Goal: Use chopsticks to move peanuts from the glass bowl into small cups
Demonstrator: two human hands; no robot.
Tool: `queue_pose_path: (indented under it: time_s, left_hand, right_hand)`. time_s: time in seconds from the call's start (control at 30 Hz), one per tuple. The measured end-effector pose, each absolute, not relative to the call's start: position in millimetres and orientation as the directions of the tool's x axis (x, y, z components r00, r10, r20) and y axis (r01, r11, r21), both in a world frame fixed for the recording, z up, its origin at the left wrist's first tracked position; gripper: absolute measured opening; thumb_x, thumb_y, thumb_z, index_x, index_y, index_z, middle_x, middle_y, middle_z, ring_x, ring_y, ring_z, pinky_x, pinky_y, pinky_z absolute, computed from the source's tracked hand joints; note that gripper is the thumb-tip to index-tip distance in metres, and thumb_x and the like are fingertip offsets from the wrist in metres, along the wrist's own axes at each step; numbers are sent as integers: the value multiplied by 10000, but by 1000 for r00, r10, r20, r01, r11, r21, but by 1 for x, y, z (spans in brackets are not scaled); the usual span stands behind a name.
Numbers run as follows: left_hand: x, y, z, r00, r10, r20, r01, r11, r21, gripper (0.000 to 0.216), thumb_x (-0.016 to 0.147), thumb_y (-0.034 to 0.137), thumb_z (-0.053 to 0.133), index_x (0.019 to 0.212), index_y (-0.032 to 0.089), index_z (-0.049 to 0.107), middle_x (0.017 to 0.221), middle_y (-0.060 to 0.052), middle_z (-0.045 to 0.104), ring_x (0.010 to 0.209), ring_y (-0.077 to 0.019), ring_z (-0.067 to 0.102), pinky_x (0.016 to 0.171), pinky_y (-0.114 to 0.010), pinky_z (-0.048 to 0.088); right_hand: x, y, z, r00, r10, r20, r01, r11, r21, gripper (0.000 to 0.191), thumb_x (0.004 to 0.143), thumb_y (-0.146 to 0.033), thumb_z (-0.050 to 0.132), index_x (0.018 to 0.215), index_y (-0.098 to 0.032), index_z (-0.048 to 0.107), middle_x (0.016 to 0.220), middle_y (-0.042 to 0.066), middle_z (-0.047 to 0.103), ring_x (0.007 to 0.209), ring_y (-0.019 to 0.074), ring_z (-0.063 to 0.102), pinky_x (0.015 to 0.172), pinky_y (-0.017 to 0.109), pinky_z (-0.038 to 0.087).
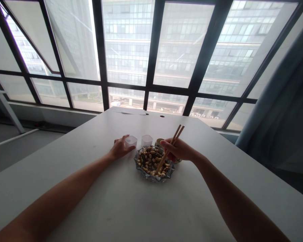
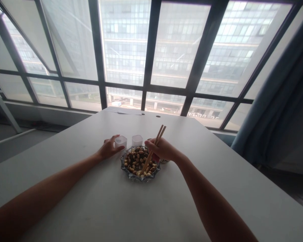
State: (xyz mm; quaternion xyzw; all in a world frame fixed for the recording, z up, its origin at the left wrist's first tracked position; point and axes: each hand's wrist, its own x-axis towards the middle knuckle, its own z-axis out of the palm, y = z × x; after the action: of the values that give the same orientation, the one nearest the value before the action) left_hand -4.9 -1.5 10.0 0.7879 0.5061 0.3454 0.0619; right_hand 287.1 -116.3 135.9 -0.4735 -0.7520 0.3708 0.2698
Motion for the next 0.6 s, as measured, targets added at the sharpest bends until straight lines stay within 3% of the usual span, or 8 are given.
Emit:
queue_pose_path:
  time_s: [0.13, 0.37, 0.6]
  left_hand:
    - [-3, 0, 8, 233, 827, 511, 780, -473, 409, 749, 748, 604, 671, 1338, 179, 488, 1297, -163, 641, 1193, -343, 597, 1067, -516, 367]
    - [-5, 2, 7, 242, 797, 554, 732, -524, 435, 719, 733, 590, 689, 1300, 172, 546, 1260, -164, 640, 1171, -351, 592, 999, -493, 468]
    - [-6, 1, 10, 271, 808, 524, 729, -527, 437, 738, 758, 593, 665, 1327, 144, 523, 1290, -181, 624, 1179, -352, 588, 1001, -506, 481]
  right_hand:
    - [284, -112, 130, -353, 920, 169, 496, 337, -800, 543, 845, -688, 545, 626, -193, 512, 450, -8, 589, 353, 102, 540, 363, 189, 412]
    - [290, -112, 135, -268, 918, 294, 472, 391, -790, 574, 824, -726, 545, 613, -193, 540, 466, 9, 607, 375, 116, 567, 369, 201, 435]
    - [290, -121, 144, -448, 894, -24, 503, 230, -833, 604, 779, -773, 549, 623, -189, 539, 434, -14, 598, 326, 106, 543, 352, 202, 439]
